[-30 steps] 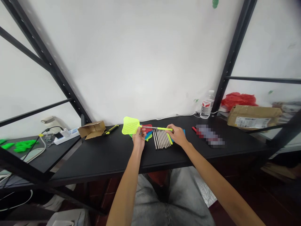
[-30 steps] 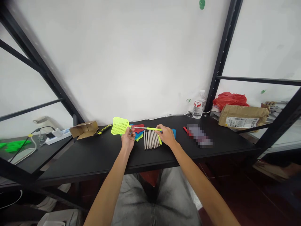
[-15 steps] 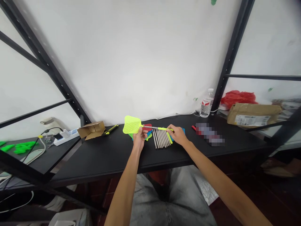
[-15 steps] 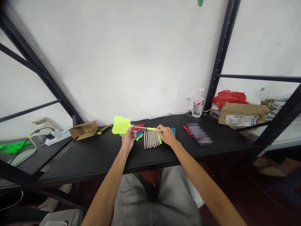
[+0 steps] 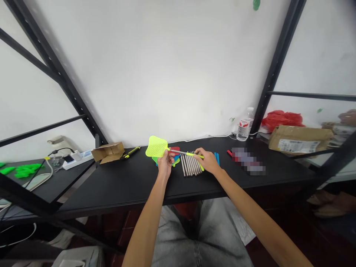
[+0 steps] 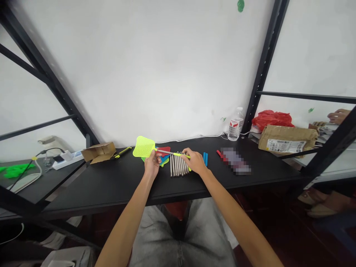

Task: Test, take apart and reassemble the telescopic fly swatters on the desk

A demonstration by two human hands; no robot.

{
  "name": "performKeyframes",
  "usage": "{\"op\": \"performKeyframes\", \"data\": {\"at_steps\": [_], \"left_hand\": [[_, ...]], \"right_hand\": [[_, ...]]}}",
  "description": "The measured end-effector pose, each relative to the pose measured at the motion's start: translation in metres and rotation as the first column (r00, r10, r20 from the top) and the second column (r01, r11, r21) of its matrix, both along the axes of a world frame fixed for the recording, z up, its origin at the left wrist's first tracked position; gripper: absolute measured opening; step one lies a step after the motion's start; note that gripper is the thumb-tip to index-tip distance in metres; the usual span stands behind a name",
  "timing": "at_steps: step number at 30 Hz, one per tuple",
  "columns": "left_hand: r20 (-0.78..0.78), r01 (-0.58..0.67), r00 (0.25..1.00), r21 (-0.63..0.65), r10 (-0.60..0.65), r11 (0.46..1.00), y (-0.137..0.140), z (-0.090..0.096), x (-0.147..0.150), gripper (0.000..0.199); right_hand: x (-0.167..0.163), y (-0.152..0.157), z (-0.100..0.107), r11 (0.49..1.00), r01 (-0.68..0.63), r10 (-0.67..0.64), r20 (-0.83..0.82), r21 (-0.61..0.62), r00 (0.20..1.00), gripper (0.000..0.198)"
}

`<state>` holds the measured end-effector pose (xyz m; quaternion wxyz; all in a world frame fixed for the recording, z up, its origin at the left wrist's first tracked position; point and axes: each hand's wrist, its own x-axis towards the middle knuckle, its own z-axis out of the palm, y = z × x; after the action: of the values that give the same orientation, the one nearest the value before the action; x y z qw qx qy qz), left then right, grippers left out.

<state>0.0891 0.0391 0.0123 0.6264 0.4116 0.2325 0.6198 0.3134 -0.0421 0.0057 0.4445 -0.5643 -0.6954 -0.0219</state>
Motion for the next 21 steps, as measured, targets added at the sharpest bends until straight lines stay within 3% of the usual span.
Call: {"op": "performKeyframes", "data": {"at_steps": [5,7,9,12,14,16,19,21], "left_hand": [[-0.052,-0.094,0.994,0.028,0.095,0.995,0.000,-0.001,0.001,0.048],[-0.190,-0.121,0.972,0.100,0.139,0.988,-0.003,-0.002,0.002,0.046],[-0.388,-0.140,0.895,0.223,0.220,0.965,-0.008,-0.003,0.003,0.046],[-0.616,-0.123,0.630,0.524,0.474,0.843,-0.016,-0.004,0.005,0.036],[-0.639,-0.059,0.403,0.696,0.655,0.715,-0.019,-0.006,0.007,0.030],[-0.629,0.011,0.186,0.769,0.755,0.639,-0.019,-0.009,0.009,0.031],[-0.645,0.055,-0.064,0.760,0.762,0.648,-0.015,-0.015,0.012,0.038],[-0.663,0.074,-0.153,0.732,0.733,0.678,-0.013,-0.019,0.013,0.038]], "right_hand": [[-0.002,-0.001,0.000,0.999,0.032,-0.032,0.003,0.017,0.999,0.020],[0.001,0.000,0.000,0.996,0.089,-0.088,-0.013,0.031,0.996,0.020],[0.006,0.005,0.001,0.986,0.163,-0.162,-0.044,0.027,0.986,0.021],[0.015,0.018,0.005,0.967,0.251,-0.253,-0.066,-0.035,0.965,0.024],[0.022,0.029,0.009,0.954,0.286,-0.292,-0.053,-0.088,0.955,0.025],[0.029,0.041,0.012,0.940,0.313,-0.320,-0.035,-0.135,0.947,0.024],[0.036,0.060,0.012,0.915,0.340,-0.348,0.001,-0.216,0.937,0.023],[0.039,0.070,0.010,0.901,0.343,-0.347,0.033,-0.266,0.937,0.022]]}}
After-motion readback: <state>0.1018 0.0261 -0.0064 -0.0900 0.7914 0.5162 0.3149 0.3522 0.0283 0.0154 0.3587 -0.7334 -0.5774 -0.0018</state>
